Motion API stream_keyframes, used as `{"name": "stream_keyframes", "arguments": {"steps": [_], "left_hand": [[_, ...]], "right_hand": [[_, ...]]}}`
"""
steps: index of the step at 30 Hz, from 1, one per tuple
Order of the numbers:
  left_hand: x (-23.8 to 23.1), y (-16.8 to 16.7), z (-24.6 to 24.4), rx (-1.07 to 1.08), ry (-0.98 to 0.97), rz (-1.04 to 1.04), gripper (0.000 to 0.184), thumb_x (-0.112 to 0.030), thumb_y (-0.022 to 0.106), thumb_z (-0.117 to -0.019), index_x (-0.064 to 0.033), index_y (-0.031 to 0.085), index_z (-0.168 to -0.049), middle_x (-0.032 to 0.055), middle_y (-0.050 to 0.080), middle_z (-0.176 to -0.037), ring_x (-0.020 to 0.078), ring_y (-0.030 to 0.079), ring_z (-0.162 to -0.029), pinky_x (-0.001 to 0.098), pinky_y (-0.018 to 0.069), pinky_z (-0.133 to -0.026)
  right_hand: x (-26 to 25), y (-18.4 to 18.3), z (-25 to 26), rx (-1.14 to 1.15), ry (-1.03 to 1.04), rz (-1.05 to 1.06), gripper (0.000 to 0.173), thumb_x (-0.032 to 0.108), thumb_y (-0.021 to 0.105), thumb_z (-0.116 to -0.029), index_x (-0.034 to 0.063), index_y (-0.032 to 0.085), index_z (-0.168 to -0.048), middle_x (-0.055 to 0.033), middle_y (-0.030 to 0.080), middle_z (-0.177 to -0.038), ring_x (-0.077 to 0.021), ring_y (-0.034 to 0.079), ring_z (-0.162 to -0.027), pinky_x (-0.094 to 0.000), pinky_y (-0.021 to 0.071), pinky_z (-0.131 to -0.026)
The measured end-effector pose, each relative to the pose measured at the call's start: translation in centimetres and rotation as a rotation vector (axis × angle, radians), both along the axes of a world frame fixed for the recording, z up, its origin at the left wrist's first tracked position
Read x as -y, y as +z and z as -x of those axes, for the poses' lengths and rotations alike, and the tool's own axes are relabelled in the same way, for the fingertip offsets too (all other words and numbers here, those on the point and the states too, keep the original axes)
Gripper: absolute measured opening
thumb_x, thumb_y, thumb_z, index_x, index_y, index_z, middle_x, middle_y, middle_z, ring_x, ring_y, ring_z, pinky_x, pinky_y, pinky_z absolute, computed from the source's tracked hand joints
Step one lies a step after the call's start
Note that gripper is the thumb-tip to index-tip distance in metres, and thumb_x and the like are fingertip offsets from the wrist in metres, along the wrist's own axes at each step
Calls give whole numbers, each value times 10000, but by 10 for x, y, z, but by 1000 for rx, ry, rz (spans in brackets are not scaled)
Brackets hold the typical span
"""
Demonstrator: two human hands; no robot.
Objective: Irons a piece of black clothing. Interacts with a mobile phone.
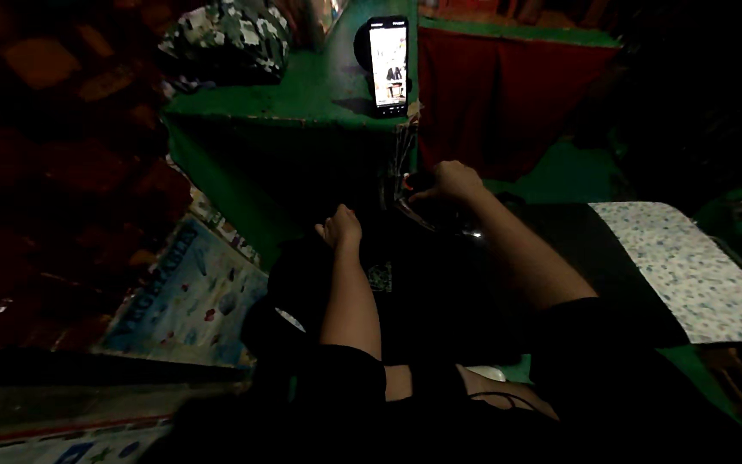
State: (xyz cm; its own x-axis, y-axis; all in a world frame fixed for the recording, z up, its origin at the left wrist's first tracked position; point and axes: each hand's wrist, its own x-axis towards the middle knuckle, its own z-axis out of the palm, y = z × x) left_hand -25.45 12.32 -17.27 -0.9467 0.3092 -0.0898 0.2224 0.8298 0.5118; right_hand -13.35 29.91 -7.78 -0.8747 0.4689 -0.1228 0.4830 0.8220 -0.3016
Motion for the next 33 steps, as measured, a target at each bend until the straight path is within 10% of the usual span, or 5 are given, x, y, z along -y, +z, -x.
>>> {"name": "stream_keyframes", "arguments": {"steps": [13,18,27,33], "left_hand": [[-2,1,-3,-49,24,-27,346,-243,452,-1090,-41,670,-1267,181,655,-1336,349,559,-1323,617,250,-1178],[7,12,-17,-65,-29,-157,330,-229,513,-1069,-35,636,-1305,218,583,-1403,395,492,-1370,684,200,-1164],[8,-10,-18,-324,10,-458,325,-187,465,-1071,-32,659,-1282,170,684,-1269,319,615,-1237,615,265,-1164],[-3,-8,-31,-359,-303,-426,324,-172,524,-1050,1,659,-1289,197,671,-1303,351,593,-1282,599,260,-1186]], "right_hand": [[29,0,-125,104,426,150,477,422,924,-743,37,755,-967,-132,714,-831,-313,691,-821,-599,546,-795],[40,-12,-166,106,471,118,525,497,874,-776,95,771,-1098,-113,759,-940,-309,717,-926,-599,543,-859],[43,-6,-91,-45,132,-30,546,551,796,-857,70,739,-1107,-173,738,-994,-390,707,-974,-647,535,-839],[26,7,-32,-31,-112,-2,578,548,767,-886,19,706,-1110,-214,707,-1106,-411,678,-1078,-654,525,-875]]}}
